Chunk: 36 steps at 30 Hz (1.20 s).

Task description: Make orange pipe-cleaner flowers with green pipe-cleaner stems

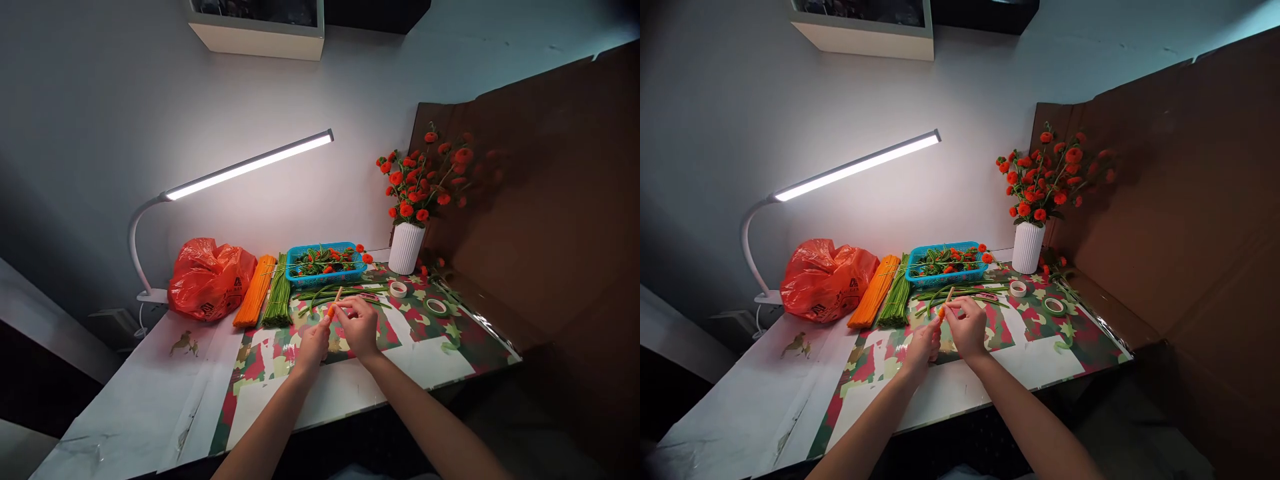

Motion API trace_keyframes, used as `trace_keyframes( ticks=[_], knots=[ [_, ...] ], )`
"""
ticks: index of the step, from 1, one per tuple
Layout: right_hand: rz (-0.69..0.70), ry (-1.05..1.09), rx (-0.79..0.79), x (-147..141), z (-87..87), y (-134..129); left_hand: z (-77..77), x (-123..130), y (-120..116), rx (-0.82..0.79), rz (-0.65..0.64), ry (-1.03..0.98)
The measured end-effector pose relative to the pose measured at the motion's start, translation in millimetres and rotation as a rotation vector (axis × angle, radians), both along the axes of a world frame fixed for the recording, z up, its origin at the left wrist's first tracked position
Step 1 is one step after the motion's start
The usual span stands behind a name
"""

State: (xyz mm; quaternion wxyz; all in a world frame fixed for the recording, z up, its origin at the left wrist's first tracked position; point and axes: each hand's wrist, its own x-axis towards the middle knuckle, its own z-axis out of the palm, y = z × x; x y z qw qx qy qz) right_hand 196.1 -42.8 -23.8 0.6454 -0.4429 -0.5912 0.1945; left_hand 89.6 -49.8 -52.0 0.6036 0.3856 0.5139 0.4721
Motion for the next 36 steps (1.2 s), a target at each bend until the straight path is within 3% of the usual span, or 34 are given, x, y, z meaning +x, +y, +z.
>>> trace_keyframes(
  ticks=[4,7,10,14,17,21,28,36],
  knots=[
    [0.243,0.479,-0.257,-9,-3.9,9,6.5,-1,-4,-0.036,-0.016,-0.115],
    [0.438,0.717,-0.395,-5,-5.5,13,9.4,-2,-8,-0.041,-0.096,-0.213],
    [0.645,0.835,-0.467,5,-5.3,13,9.5,-5,-11,-0.106,-0.249,-0.346],
    [0.865,0.815,-0.494,13,-7.7,15,7.9,-13,-12,-0.262,-0.537,-0.451],
    [0.921,0.771,-0.495,14,-13.4,18,7.6,-19,-13,-0.331,-0.666,-0.463],
    [0.986,0.710,-0.507,14,-21.5,21,8.0,-22,-14,-0.355,-0.735,-0.469],
    [1.028,0.797,-0.475,16,-28.9,24,4.4,-20,-13,-0.377,-0.779,-0.532],
    [1.054,0.750,-0.518,12,-22.9,16,3.0,-22,-7,-0.422,-0.712,-0.565]
  ],
)
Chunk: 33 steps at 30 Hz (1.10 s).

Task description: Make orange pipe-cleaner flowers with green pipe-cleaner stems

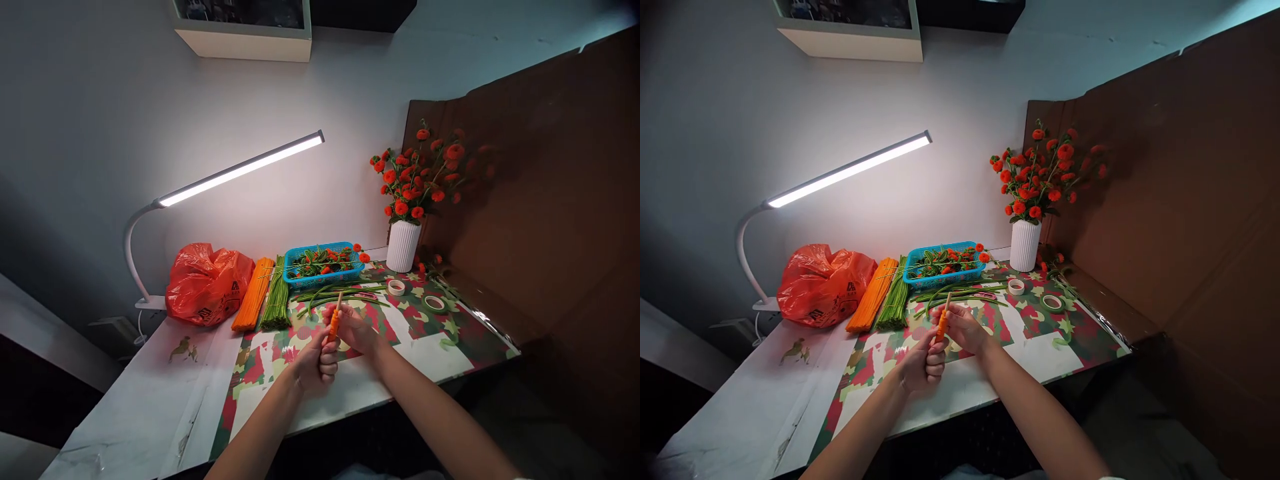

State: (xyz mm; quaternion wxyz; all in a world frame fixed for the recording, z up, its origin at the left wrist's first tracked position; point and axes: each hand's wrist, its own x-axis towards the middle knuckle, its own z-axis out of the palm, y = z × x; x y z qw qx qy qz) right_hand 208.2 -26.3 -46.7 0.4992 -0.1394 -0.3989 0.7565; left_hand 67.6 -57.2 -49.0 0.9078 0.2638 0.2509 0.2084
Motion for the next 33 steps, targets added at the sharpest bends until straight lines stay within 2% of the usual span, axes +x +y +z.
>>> trace_keyframes(
  ticks=[3,8,10,15,20,27,33],
  knots=[
    [0.057,-0.010,-0.026,-4,-1.4,-5,-1.3,1,1,-0.005,0.082,0.024],
    [-0.053,0.015,-0.098,-7,-5.8,-2,-6.6,11,4,0.064,0.194,0.063],
    [-0.119,0.025,-0.119,-5,-5.2,1,-9.3,15,6,0.144,0.248,0.075],
    [-0.342,0.059,-0.149,5,-0.2,5,-8.6,17,7,0.474,0.471,0.202],
    [-0.426,0.139,-0.195,11,-2.7,10,-4.2,12,4,0.674,0.527,0.337],
    [-0.468,0.224,-0.250,13,-11.8,17,-1.3,7,7,0.724,0.820,0.519],
    [-0.416,0.173,-0.307,11,-22.1,21,1.5,-3,11,0.717,1.084,0.455]
  ],
)
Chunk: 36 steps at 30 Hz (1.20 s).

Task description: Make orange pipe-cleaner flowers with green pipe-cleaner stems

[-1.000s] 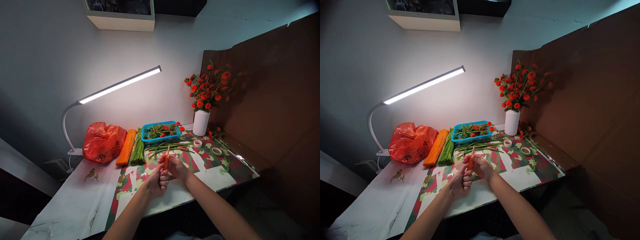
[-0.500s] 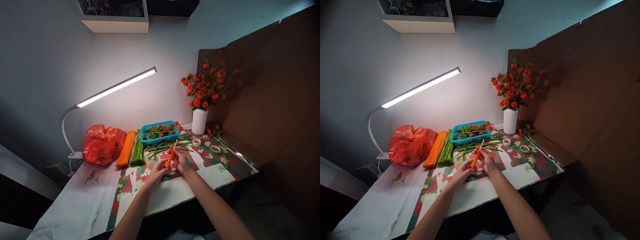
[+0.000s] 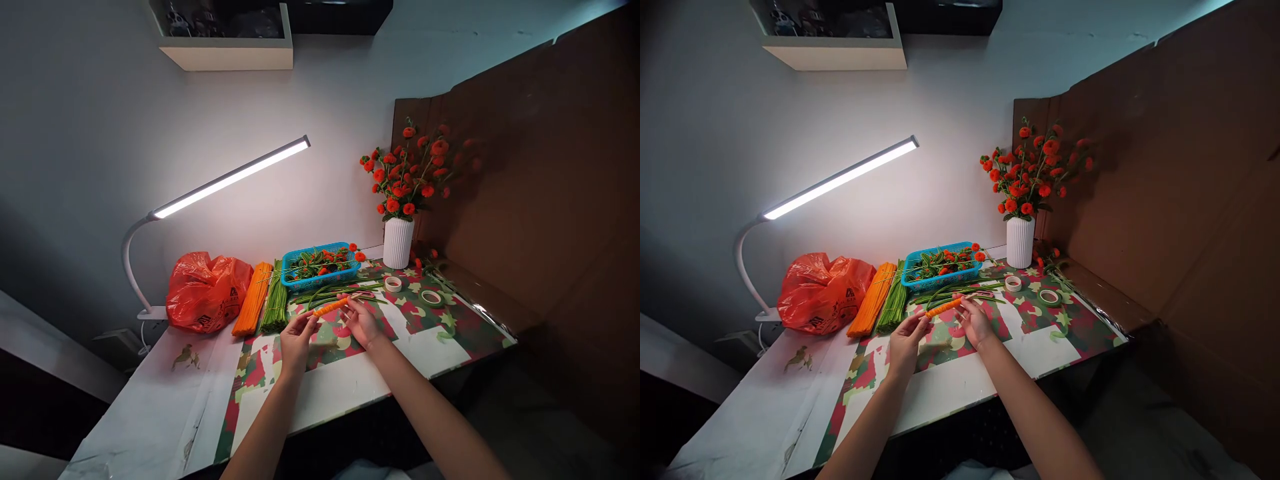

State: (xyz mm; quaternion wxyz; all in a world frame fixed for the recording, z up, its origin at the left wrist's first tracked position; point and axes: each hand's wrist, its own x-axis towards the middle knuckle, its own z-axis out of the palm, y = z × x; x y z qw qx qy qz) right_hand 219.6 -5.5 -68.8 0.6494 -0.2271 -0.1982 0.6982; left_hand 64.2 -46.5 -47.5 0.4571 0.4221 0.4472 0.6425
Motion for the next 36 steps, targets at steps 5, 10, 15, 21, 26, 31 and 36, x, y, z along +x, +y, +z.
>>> trace_keyframes(
  ticks=[5,10,15,21,26,31,36],
  knots=[
    [0.086,-0.034,-0.066,-2,-1.8,0,-1.9,-5,4,-0.007,0.030,-0.150],
    [0.159,-0.047,-0.157,-2,6.5,-5,0.3,-7,7,-0.013,0.050,-0.245],
    [0.250,-0.192,-0.200,0,14.4,-13,1.1,-11,10,0.023,0.051,-0.357],
    [0.521,-0.527,-0.056,-4,12.4,-22,0.6,-17,14,0.105,0.117,-0.456],
    [0.562,-0.586,0.006,-7,8.6,-23,2.3,-19,13,0.093,0.045,-0.511],
    [0.599,-0.590,0.032,-7,9.5,-24,9.5,-21,11,0.011,-0.108,-0.714],
    [0.669,-0.602,0.060,-6,12.5,-25,13.8,-21,8,-0.049,-0.211,-0.888]
  ],
)
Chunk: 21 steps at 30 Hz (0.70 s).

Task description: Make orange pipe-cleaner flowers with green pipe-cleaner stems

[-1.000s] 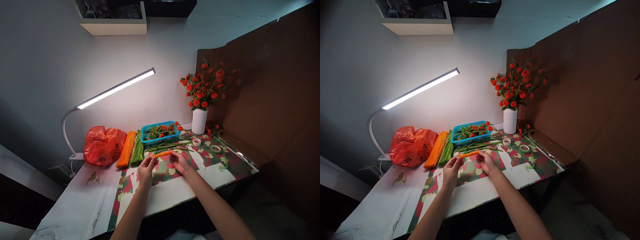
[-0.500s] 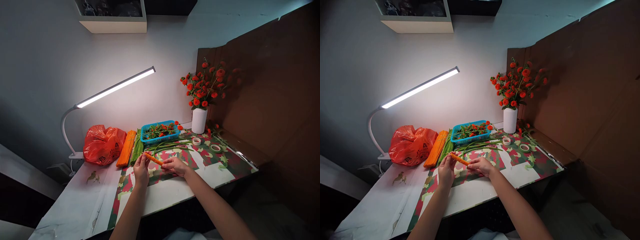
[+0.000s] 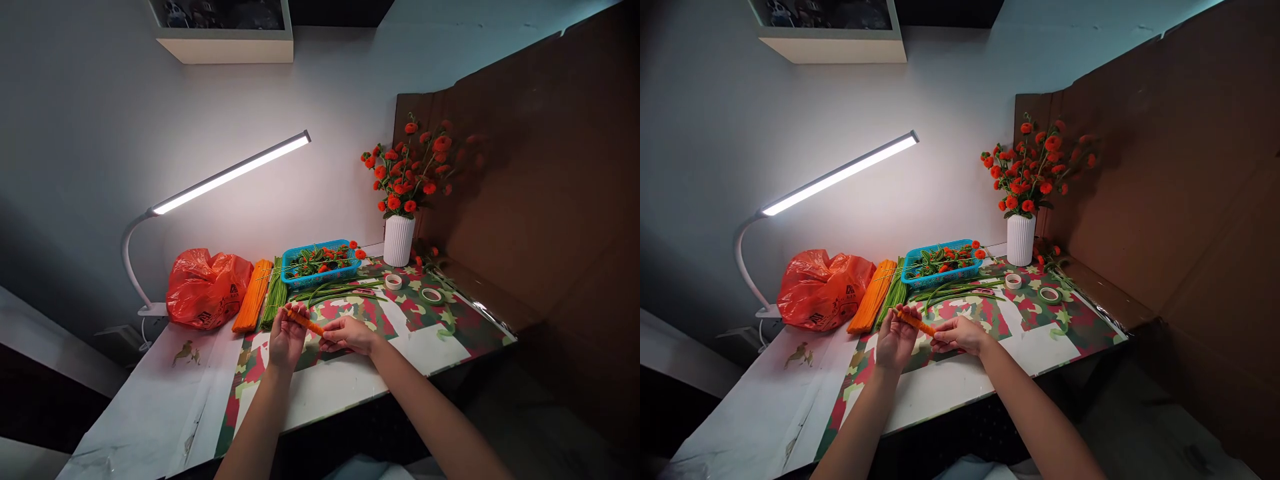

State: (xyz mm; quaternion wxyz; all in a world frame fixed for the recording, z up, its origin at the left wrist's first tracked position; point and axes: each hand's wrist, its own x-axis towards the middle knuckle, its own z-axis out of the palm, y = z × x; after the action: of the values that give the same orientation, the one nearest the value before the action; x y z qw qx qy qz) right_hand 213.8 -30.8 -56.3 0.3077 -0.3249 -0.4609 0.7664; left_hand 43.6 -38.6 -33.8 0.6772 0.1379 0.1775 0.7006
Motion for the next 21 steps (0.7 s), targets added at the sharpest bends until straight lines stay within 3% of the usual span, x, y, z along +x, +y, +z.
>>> trace_keyframes(
  ticks=[7,15,21],
  knots=[
    [0.073,0.055,-0.069,-1.2,-0.1,-2.0,-2.6,6.0,-0.6,0.017,-0.021,0.027],
    [0.303,0.086,-0.028,-3.2,-8.1,-3.3,-4.4,3.9,-1.7,0.128,-0.035,0.130],
    [0.263,0.077,0.049,-5.5,-6.6,-7.7,-5.4,6.5,-3.9,0.165,-0.043,0.266]
  ],
)
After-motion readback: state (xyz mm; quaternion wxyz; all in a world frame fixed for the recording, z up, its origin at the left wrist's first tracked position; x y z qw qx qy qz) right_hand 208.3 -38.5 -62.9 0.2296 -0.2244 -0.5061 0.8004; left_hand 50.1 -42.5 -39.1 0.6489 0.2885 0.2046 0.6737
